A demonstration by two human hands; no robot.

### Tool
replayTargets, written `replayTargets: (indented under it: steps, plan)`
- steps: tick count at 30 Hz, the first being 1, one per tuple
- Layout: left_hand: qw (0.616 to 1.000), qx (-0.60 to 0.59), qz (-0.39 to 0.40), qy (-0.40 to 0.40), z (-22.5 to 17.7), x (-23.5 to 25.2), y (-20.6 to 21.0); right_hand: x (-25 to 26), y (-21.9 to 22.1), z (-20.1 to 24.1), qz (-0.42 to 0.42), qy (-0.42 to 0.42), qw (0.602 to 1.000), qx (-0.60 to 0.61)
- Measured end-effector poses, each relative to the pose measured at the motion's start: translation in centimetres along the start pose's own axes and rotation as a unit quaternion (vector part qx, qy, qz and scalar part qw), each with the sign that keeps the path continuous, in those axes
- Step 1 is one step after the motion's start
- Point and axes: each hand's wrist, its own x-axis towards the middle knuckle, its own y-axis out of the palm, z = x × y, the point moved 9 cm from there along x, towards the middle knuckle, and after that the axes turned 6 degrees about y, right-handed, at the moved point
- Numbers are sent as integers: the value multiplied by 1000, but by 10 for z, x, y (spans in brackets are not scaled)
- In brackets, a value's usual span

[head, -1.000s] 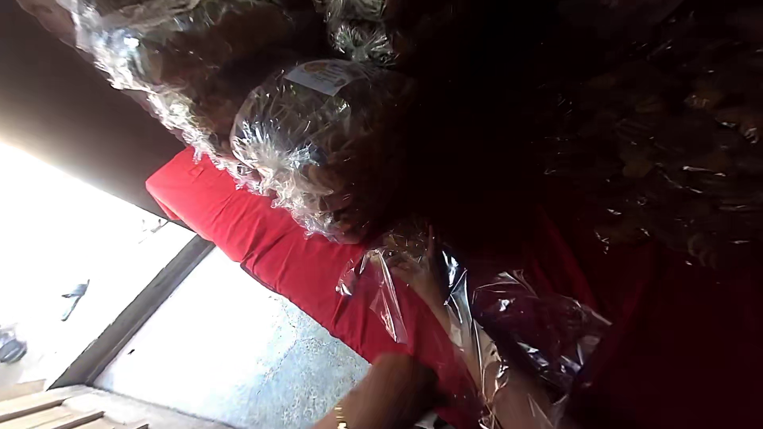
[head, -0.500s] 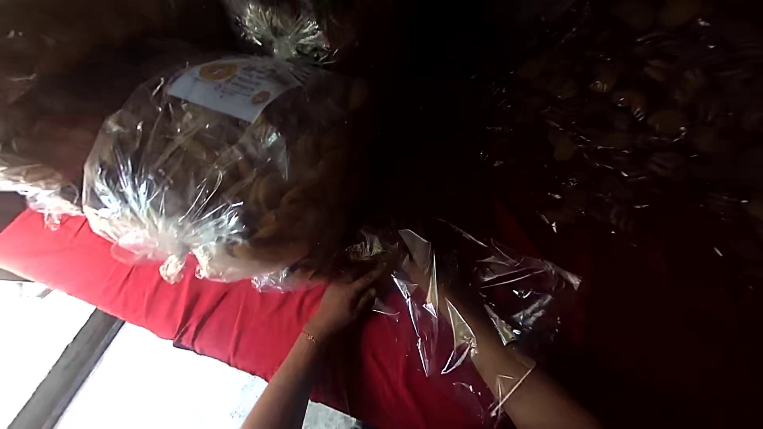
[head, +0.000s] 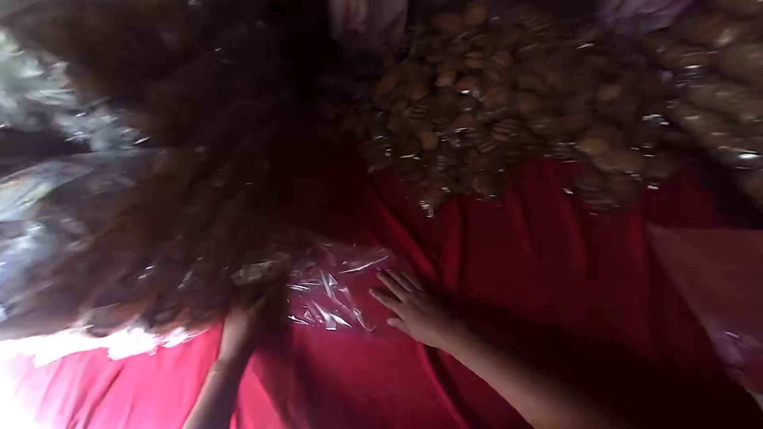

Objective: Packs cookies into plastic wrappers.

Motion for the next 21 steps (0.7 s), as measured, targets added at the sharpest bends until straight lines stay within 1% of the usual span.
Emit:
replayTargets:
  steps: [2,4,5,6,7,8,9,10,11,12,13,14,15,16,17,18,19,20,21]
  plan:
    - [994,-2,104,-35,0,0,1,-71,-6,-80,-51,46,998,3]
    - [973,-11,219,-67,-2,8,-9,-133,-25,-162,-80,134,988,12]
    - [960,-16,265,-88,-12,14,-25,-159,-39,-202,-112,174,978,22]
    - [947,-24,297,-118,-29,24,-50,-179,-55,-238,-144,209,967,31]
    - [945,-46,292,-139,-48,44,-77,-190,-71,-270,-171,237,955,42]
    - [954,-84,249,-142,-76,73,-106,-191,-90,-296,-198,251,946,49]
    - [963,-144,197,-116,-106,109,-128,-183,-109,-312,-217,247,943,54]
    - [962,-219,132,-96,-135,142,-143,-165,-128,-317,-228,226,945,57]
    - [949,-279,87,-116,-168,171,-155,-140,-145,-314,-229,193,952,55]
    - [929,-298,92,-200,-198,197,-162,-109,-161,-305,-233,148,959,58]
    - [911,-295,113,-266,-220,225,-163,-76,-178,-293,-244,101,963,62]
    - [935,-272,88,-210,-216,261,-146,-41,-196,-282,-255,62,963,61]
    - [965,-233,38,-114,-190,302,-118,-6,-216,-277,-251,46,965,54]
    - [979,-196,1,-52,-161,339,-92,27,-239,-278,-248,45,967,36]
    - [980,-190,-22,-53,-136,369,-73,56,-263,-284,-262,48,964,19]
    - [971,-205,28,-120,-119,390,-60,81,-285,-296,-295,42,954,11]
    - [954,-225,52,-190,-97,408,-47,105,-303,-314,-322,38,946,10]
    - [946,-244,10,-214,-71,425,-32,126,-319,-333,-330,41,942,36]
    - [944,-259,-49,-197,-45,444,-16,146,-332,-349,-327,46,942,59]
